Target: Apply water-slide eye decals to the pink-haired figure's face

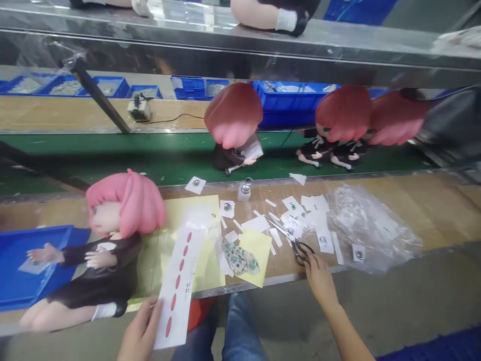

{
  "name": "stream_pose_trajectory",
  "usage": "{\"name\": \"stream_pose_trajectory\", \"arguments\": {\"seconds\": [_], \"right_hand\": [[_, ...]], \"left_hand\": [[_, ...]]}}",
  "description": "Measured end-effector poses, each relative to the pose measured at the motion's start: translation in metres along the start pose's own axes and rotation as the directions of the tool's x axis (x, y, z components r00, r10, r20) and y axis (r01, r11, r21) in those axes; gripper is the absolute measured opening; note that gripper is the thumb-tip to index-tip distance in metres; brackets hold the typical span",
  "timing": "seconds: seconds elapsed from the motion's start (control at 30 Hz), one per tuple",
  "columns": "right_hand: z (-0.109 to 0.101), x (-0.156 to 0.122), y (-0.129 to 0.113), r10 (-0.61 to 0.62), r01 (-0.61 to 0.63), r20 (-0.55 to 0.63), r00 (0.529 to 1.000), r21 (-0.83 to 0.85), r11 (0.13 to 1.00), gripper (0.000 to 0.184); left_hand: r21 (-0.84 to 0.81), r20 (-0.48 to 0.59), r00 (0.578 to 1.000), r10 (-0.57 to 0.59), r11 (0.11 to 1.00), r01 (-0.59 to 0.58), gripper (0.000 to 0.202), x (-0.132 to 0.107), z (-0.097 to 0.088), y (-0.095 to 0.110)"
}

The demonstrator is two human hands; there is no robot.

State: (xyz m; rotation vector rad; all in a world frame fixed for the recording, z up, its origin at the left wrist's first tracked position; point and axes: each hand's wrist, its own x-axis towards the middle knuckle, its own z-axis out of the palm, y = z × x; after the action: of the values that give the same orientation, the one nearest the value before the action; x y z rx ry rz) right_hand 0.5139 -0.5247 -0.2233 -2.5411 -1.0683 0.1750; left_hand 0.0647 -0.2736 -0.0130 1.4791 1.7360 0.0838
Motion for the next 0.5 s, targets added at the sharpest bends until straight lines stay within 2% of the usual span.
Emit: {"name": "stream_pose_trajectory", "arguments": {"seconds": [0.07,0.17,0.3,0.4,0.5], "right_hand": [[0.003,0.007,0.012,-0.039,0.035,0.075,0.996,0.05,0.998,0.043],[0.003,0.027,0.025,-0.091,0.062,0.216,0.972,0.135,0.989,0.055],[-0.008,0.06,0.031,-0.106,0.011,0.437,0.893,0.213,0.977,0.055],[-0.022,0.077,0.024,-0.047,-0.112,0.62,0.783,0.215,0.97,0.048],[-0.042,0.081,0.013,-0.05,-0.245,0.788,0.614,0.249,0.937,0.052]], "left_hand": [[-0.006,0.019,0.997,-0.069,0.998,0.069,0.079,0.007,0.016,0.002],[-0.05,-0.041,0.989,-0.143,0.989,0.141,0.071,0.002,0.037,0.002],[-0.141,-0.081,0.98,-0.182,0.975,0.169,0.066,-0.018,0.054,0.011],[-0.208,-0.105,0.98,-0.172,0.967,0.147,0.063,-0.029,0.057,0.023],[-0.264,-0.119,0.981,-0.153,0.957,0.118,0.059,-0.035,0.054,0.038]]}}
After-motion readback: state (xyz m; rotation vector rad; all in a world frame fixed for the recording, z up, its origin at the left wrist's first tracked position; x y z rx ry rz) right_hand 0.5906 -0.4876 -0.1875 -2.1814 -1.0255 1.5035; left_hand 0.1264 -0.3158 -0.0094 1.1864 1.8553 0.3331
